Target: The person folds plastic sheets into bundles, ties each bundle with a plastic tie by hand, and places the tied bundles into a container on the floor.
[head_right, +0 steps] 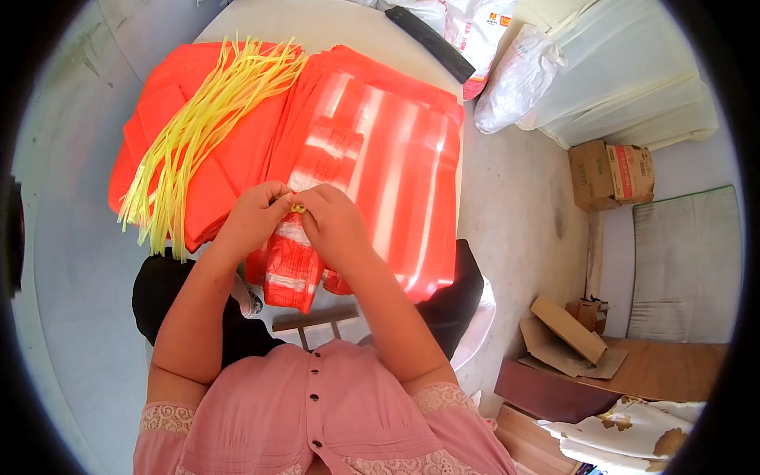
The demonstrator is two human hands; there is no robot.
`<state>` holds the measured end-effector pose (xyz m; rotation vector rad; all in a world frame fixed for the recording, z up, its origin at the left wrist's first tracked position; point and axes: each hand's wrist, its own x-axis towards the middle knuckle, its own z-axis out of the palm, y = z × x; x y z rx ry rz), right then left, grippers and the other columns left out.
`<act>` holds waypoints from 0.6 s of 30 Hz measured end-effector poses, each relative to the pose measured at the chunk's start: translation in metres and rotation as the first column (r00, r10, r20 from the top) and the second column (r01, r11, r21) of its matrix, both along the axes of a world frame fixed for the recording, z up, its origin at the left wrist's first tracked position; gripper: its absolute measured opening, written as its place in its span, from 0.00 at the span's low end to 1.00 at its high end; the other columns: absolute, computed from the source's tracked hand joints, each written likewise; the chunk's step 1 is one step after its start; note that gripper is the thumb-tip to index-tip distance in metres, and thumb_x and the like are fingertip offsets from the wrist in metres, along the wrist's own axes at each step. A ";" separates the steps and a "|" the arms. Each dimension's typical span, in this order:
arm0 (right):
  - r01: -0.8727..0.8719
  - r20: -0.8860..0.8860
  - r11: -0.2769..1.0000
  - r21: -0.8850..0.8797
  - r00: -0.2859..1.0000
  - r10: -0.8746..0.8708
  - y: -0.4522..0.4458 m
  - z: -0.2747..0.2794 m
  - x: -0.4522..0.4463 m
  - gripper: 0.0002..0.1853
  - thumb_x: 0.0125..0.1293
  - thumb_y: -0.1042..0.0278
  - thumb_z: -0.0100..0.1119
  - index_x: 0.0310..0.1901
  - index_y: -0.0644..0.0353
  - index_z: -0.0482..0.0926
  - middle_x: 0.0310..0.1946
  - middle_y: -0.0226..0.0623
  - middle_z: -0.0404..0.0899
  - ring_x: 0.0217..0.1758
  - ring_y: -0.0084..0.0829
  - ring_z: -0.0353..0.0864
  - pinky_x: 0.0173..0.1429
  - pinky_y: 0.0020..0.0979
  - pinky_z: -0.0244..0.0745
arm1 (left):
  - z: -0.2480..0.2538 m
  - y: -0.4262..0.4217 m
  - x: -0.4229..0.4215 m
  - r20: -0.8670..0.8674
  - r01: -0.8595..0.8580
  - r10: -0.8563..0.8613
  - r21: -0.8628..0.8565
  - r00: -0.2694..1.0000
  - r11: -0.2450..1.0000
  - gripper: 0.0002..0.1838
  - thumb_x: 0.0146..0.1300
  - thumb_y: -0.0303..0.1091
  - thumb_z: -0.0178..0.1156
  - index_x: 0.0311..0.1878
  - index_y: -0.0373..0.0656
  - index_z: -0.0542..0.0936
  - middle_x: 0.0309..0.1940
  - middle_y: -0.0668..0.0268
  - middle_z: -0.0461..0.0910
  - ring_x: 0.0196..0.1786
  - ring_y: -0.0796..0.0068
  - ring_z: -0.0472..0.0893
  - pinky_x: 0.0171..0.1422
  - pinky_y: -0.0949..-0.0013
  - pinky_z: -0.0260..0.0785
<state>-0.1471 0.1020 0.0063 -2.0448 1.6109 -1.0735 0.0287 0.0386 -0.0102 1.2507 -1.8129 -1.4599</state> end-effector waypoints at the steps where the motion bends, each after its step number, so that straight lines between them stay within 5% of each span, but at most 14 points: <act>1: -0.008 -0.014 1.000 -0.016 1.000 0.008 0.000 0.000 0.000 0.13 0.63 0.82 0.65 0.48 0.58 0.85 0.41 0.43 0.82 0.48 0.47 0.84 0.50 0.44 0.81 | 0.000 0.000 0.000 0.003 0.000 0.000 0.006 1.000 1.000 0.13 0.76 0.38 0.61 0.47 0.36 0.85 0.38 0.52 0.87 0.43 0.56 0.86 0.49 0.58 0.76; 16: 0.036 0.007 0.999 -0.007 0.999 -0.036 0.012 -0.004 -0.006 0.06 0.64 0.81 0.69 0.41 0.63 0.85 0.44 0.39 0.82 0.44 0.42 0.84 0.46 0.39 0.81 | 0.017 -0.002 0.003 0.110 -0.134 0.139 -0.053 0.984 0.990 0.13 0.77 0.37 0.63 0.39 0.37 0.80 0.27 0.59 0.82 0.30 0.69 0.81 0.38 0.63 0.72; 18: 0.021 -0.050 0.999 -0.029 0.999 -0.023 0.016 -0.006 -0.010 0.05 0.63 0.80 0.69 0.39 0.62 0.85 0.42 0.39 0.82 0.44 0.42 0.84 0.46 0.40 0.81 | 0.016 -0.003 0.002 0.167 -0.143 0.170 -0.163 0.971 0.976 0.14 0.76 0.38 0.64 0.37 0.37 0.80 0.26 0.56 0.82 0.30 0.61 0.82 0.38 0.59 0.73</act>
